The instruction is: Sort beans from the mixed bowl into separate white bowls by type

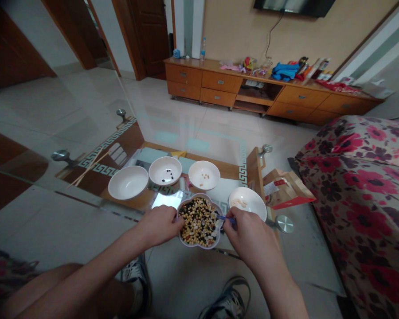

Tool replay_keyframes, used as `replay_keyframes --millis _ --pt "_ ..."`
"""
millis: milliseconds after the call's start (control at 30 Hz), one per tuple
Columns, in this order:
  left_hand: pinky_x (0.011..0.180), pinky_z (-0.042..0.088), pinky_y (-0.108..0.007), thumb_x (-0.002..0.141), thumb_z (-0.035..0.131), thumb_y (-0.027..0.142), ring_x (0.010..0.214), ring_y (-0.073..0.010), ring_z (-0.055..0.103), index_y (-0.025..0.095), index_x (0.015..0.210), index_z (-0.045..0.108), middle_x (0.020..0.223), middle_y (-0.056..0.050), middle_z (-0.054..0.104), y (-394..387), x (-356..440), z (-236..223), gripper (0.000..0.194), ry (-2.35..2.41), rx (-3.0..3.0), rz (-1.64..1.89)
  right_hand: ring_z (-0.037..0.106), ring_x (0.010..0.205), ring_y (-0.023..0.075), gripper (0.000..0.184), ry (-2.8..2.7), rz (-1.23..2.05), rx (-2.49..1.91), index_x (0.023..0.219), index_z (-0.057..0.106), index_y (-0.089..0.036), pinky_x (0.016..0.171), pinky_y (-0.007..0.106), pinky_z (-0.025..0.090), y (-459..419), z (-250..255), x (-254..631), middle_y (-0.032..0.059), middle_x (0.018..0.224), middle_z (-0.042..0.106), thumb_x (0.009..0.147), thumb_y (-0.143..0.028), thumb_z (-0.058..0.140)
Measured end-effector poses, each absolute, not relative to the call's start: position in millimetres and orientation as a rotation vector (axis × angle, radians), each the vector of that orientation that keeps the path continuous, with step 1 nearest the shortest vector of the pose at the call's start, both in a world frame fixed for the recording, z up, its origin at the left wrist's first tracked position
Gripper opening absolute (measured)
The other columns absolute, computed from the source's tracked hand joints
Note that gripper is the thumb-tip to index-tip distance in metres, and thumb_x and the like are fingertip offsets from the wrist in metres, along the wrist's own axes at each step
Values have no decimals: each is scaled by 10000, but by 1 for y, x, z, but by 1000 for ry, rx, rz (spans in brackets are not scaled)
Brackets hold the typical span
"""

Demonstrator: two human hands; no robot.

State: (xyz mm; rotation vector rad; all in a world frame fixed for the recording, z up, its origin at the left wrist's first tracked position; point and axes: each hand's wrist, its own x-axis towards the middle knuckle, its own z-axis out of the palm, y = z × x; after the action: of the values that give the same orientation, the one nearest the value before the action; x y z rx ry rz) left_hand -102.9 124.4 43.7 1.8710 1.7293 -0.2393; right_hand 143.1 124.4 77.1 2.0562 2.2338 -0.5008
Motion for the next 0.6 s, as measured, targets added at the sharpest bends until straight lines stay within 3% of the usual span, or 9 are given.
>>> replay_keyframes --millis 200,600 --pt "766 591 -472 863 439 506 901 -360 737 139 913 764 978 -199 773 125 -103 46 493 1703 1878 -249 711 815 262 224 2148 -406 2056 940 729 -256 619 312 369 122 79 132 82 895 762 913 -359 532" --pt "785 587 -464 875 433 505 902 -352 735 142 898 767 972 -200 770 124 -103 46 494 1705 1871 -242 704 798 263 216 2164 -332 2026 895 716 -240 606 320 356 121 78 131 88 853 754 911 -345 528"
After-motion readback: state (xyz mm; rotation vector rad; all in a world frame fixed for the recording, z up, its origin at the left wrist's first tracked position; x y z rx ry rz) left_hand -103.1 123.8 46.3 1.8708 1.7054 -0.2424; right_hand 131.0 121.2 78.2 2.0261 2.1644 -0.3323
